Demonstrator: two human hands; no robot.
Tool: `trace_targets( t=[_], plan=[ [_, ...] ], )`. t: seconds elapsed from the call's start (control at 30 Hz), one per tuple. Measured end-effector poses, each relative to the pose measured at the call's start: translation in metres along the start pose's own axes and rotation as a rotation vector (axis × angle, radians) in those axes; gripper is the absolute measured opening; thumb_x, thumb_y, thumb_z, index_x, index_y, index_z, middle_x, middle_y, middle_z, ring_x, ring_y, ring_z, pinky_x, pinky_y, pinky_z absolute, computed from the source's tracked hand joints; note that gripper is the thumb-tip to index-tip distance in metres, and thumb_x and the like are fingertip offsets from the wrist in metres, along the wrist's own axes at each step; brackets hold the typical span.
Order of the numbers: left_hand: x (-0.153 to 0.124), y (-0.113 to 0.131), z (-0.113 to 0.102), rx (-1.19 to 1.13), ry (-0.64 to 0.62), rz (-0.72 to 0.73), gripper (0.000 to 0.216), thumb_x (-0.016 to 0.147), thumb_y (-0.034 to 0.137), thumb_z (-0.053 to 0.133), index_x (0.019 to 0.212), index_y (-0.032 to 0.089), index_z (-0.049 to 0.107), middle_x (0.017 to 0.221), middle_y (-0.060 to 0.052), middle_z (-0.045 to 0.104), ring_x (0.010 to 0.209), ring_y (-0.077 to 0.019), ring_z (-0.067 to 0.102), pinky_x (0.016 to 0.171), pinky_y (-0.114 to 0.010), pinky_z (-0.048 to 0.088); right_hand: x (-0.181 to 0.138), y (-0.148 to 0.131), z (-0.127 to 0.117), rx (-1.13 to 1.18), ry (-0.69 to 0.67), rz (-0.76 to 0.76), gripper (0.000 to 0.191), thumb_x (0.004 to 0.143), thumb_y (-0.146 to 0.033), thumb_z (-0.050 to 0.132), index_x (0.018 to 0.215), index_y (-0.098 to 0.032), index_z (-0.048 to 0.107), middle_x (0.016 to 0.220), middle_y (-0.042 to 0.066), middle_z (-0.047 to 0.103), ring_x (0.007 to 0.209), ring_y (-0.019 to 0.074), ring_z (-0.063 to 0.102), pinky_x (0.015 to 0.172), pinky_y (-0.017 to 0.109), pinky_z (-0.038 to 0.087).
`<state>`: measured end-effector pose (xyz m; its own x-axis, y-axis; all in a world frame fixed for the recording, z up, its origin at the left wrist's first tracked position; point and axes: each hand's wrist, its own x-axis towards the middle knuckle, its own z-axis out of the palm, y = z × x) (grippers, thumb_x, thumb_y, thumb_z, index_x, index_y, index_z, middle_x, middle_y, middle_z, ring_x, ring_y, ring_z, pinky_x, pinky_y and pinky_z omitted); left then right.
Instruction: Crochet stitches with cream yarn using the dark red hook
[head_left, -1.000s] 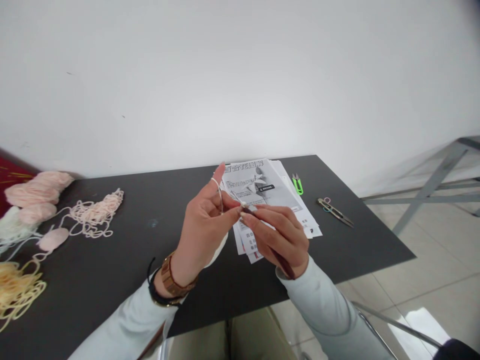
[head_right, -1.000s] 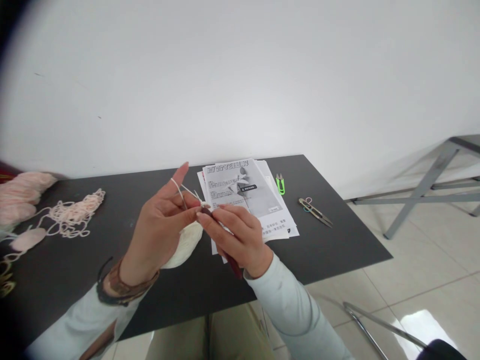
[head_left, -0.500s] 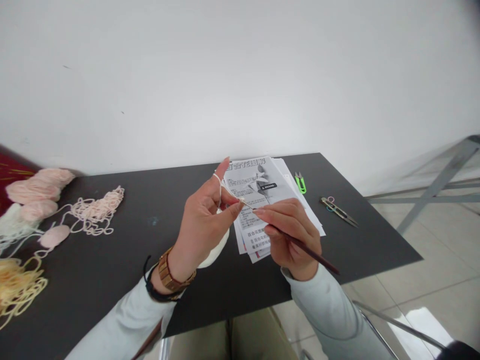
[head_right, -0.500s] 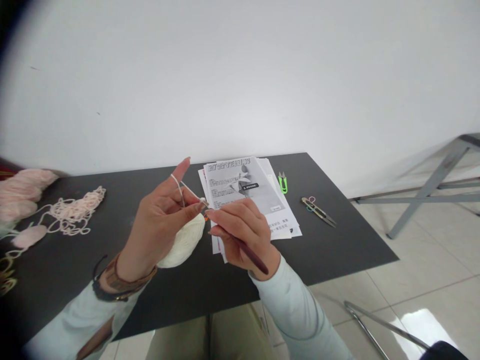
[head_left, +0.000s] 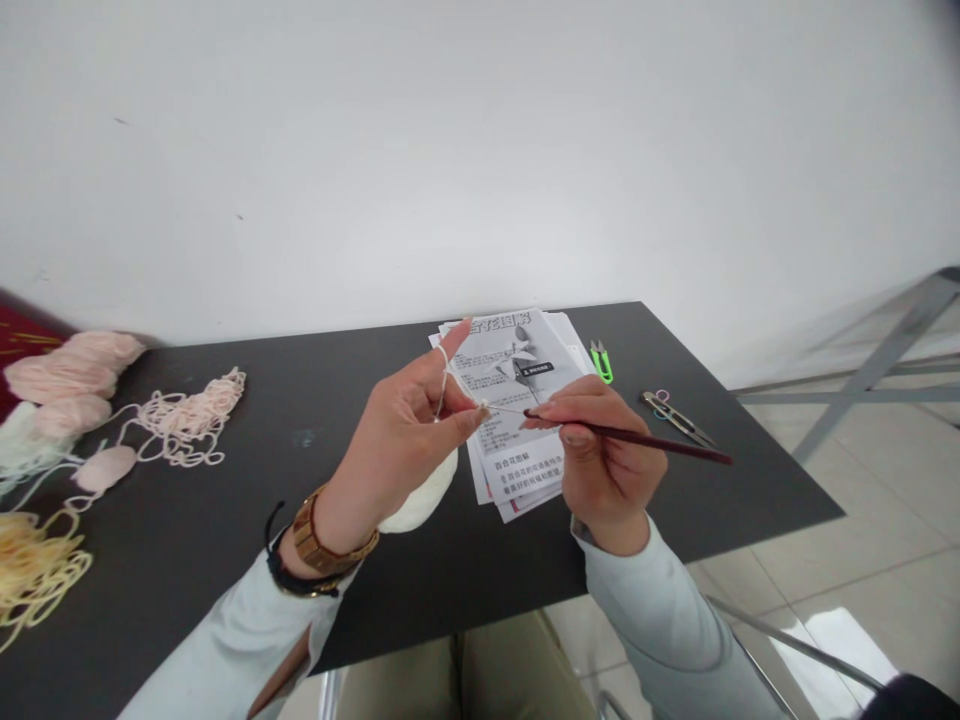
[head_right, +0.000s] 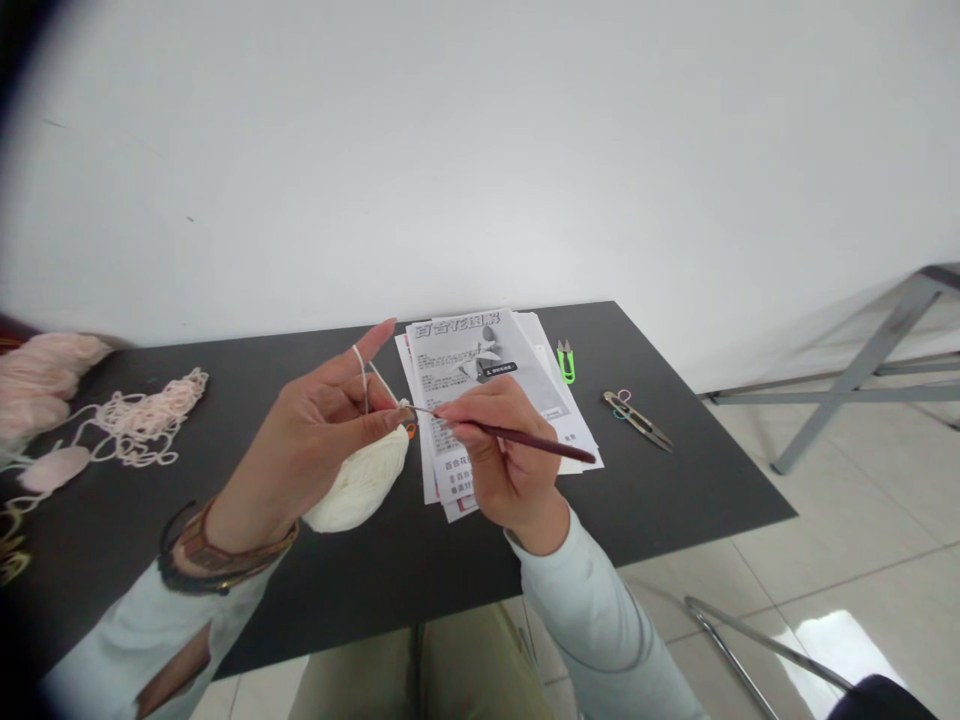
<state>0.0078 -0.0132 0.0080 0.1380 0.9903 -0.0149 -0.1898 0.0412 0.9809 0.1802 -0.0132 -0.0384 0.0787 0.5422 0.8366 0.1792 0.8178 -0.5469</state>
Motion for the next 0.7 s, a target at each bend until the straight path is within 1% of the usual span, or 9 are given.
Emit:
trace_targets(
  t=[0.23,0.33,0.4,0.43,0.47,0.5,0.57,0.63,0.7],
  plan=[
    [0.002,0.001,-0.008,0.096,-0.117,-0.011,0.065,0.07,0.012,0.078,0.132,0.019,0.062,0.065,0.004,0.063,0.065,-0.0111,0.058,0.071,-0.027,0.047,0.003,0.003,0.002,0.203,0.1,0.195,0.018,0.094,-0.036,0.059,0.087,-0.025,0.07,0.07,0.001,0.065,0.058,0.0151,0.061,0.046,0.029,0.05],
    [0.003,0.003,-0.007,0.176,-0.103,0.019,0.031,0.069,0.011,0.077,0.1,0.015,0.076,0.069,-0.002,0.067,0.088,-0.0191,0.065,0.078,-0.029,0.048,0.006,0.004,0.001,0.314,0.115,0.357,0.019,0.091,-0.037,0.062,0.083,-0.023,0.071,0.067,0.0,0.064,0.052,0.012,0.059,0.043,0.026,0.051],
    [0.003,0.002,-0.005,0.197,-0.075,0.062,0.011,0.069,0.009,0.076,0.078,0.015,0.076,0.069,-0.005,0.068,0.106,-0.0235,0.063,0.081,-0.029,0.048,0.008,0.005,0.0,0.391,0.12,0.502,0.02,0.088,-0.039,0.067,0.079,-0.021,0.071,0.068,-0.001,0.066,0.048,0.01,0.057,0.041,0.024,0.052],
    [0.003,0.001,-0.004,0.184,-0.057,0.074,0.012,0.068,0.009,0.076,0.078,0.015,0.076,0.068,-0.004,0.067,0.106,-0.0231,0.063,0.08,-0.027,0.048,0.009,0.006,0.0,0.437,0.119,0.581,0.02,0.085,-0.039,0.069,0.078,-0.02,0.071,0.067,-0.001,0.067,0.046,0.0093,0.057,0.04,0.023,0.053],
    [0.003,-0.001,-0.003,0.156,-0.04,0.078,0.021,0.068,0.009,0.077,0.088,0.015,0.077,0.067,-0.003,0.066,0.099,-0.0213,0.065,0.076,-0.026,0.048,0.011,0.006,0.0,0.485,0.115,0.659,0.02,0.083,-0.039,0.072,0.077,-0.019,0.071,0.066,-0.001,0.067,0.046,0.0089,0.057,0.04,0.022,0.054],
    [0.003,-0.003,-0.002,0.118,-0.028,0.071,0.037,0.067,0.01,0.078,0.104,0.016,0.076,0.067,-0.001,0.065,0.088,-0.0183,0.066,0.071,-0.025,0.048,0.012,0.006,0.001,0.531,0.105,0.733,0.021,0.08,-0.039,0.074,0.076,-0.018,0.072,0.063,-0.002,0.066,0.046,0.0086,0.057,0.04,0.021,0.055],
    [0.002,-0.006,0.0,0.04,-0.015,0.045,0.067,0.067,0.013,0.08,0.132,0.021,0.063,0.067,0.002,0.064,0.068,-0.0123,0.061,0.062,-0.023,0.046,0.013,0.005,0.002,0.601,0.083,0.853,0.02,0.077,-0.037,0.077,0.076,-0.017,0.073,0.057,-0.003,0.064,0.046,0.0081,0.058,0.042,0.019,0.057],
    [0.002,-0.01,0.002,-0.025,-0.02,0.03,0.077,0.067,0.014,0.081,0.139,0.023,0.056,0.068,0.004,0.062,0.062,-0.0091,0.056,0.059,-0.021,0.045,0.012,0.004,0.004,0.636,0.079,0.914,0.018,0.075,-0.034,0.078,0.078,-0.018,0.074,0.056,-0.003,0.066,0.045,0.0077,0.06,0.044,0.018,0.058],
    [0.001,-0.013,0.004,-0.083,-0.021,0.031,0.075,0.066,0.013,0.082,0.137,0.022,0.058,0.065,0.005,0.059,0.061,-0.0077,0.054,0.061,-0.02,0.045,0.011,0.003,0.007,0.644,0.087,0.924,0.015,0.075,-0.031,0.079,0.079,-0.018,0.073,0.058,-0.003,0.07,0.046,0.0082,0.063,0.046,0.018,0.059]
  ],
)
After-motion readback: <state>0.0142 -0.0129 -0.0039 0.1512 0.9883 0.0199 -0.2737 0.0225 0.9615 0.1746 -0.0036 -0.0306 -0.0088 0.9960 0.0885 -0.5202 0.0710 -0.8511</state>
